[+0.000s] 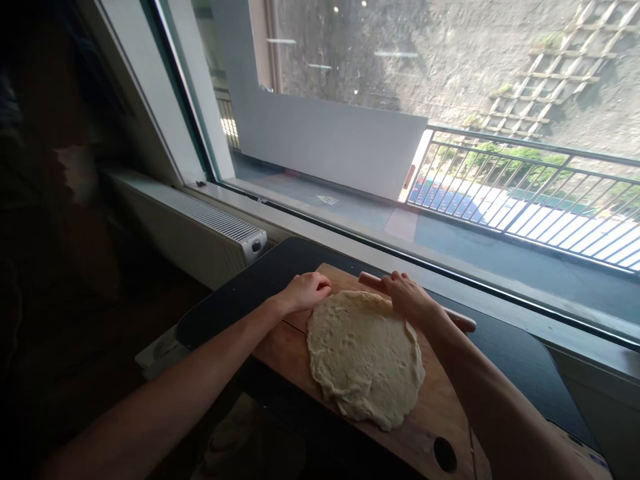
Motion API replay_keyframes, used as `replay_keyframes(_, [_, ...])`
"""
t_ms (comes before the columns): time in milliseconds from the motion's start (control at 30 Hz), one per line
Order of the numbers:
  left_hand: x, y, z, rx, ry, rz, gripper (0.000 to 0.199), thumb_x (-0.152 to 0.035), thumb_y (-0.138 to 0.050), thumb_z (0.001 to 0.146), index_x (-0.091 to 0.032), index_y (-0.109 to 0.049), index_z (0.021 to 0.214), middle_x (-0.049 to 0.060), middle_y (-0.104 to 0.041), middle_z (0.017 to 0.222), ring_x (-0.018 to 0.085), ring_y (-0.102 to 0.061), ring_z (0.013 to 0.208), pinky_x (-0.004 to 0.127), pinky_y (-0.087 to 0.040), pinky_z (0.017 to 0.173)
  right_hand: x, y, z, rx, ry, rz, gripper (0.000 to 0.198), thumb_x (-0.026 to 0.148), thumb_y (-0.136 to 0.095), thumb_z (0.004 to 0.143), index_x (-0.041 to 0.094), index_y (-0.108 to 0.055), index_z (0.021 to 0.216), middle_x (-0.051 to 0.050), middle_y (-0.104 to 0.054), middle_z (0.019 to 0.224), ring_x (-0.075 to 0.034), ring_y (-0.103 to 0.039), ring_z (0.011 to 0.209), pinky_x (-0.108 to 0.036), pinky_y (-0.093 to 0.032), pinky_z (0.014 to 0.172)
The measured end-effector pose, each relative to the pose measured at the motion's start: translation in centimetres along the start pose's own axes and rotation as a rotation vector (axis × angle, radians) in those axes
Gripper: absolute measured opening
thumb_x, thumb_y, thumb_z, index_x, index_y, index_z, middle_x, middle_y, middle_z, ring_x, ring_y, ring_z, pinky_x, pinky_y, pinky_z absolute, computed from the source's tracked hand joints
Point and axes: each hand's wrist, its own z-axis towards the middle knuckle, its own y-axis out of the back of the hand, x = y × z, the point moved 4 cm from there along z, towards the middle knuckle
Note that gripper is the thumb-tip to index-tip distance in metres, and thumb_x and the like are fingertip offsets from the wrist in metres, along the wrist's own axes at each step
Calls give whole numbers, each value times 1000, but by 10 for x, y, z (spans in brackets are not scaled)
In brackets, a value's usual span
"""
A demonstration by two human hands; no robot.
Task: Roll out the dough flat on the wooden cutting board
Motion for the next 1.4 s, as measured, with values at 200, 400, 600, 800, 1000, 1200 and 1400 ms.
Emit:
replay_keyframes(200, [-22,-18,39,127,58,26,26,-36,-51,78,-18,-70,79,8,-71,87,24,-65,86,30,-46,73,-9,-9,-18,74,-123,11,19,14,-45,86,18,-59,98,-12,-57,100,-21,-53,89,-31,-39,77])
replay_keyframes(400, [-28,-21,43,184,76,36,33,-45,-53,76,-16,-69,78,8,-71,82,24,-65,79,27,-45,64,-13,-11,-17,85,-123,49,18,15,-45,86,18,-59,97,-12,-57,101,-21,-53,89,-30,-38,77])
replay_keyframes(600, [-20,-22,40,102,71,43,38,-53,-58,73,-18,-68,83,9,-70,89,24,-64,86,27,-46,70,-16,-9,-4,-70,-111,56,24,17,-45,87,19,-56,108,-11,-54,104,-21,-50,93,-31,-38,80])
replay_keyframes(800, [6,-13,4,33,83,39,30,-48,-54,77,-21,-64,84,7,-69,93,22,-63,88,28,-45,72,3,-14,11,-13,-17,-28,29,9,-44,85,19,-54,110,-11,-53,108,-21,-49,97,-30,-39,80])
replay_keyframes(1000, [21,-11,-16,10,34,66,23,-42,-58,74,-23,-63,84,4,-68,96,23,-61,92,31,-43,75,16,-11,25,1,48,-66,29,8,-44,86,20,-52,112,-9,-53,107,-21,-49,99,-31,-39,82])
replay_keyframes(1200, [28,-11,-19,35,-27,28,25,-40,-61,71,-26,-64,91,1,-65,96,23,-59,95,34,-40,78,31,-10,38,44,166,-89,31,5,-51,81,17,-51,110,-8,-56,105,-20,-53,95,-30,-40,84])
replay_keyframes(1400, [36,-8,-33,-13,-86,46,24,-36,-61,72,-24,-63,92,3,-61,98,22,-56,93,32,-41,78,42,-10,42,-14,242,-137,40,3,-45,83,17,-47,120,-8,-55,107,-20,-51,98,-33,-41,85])
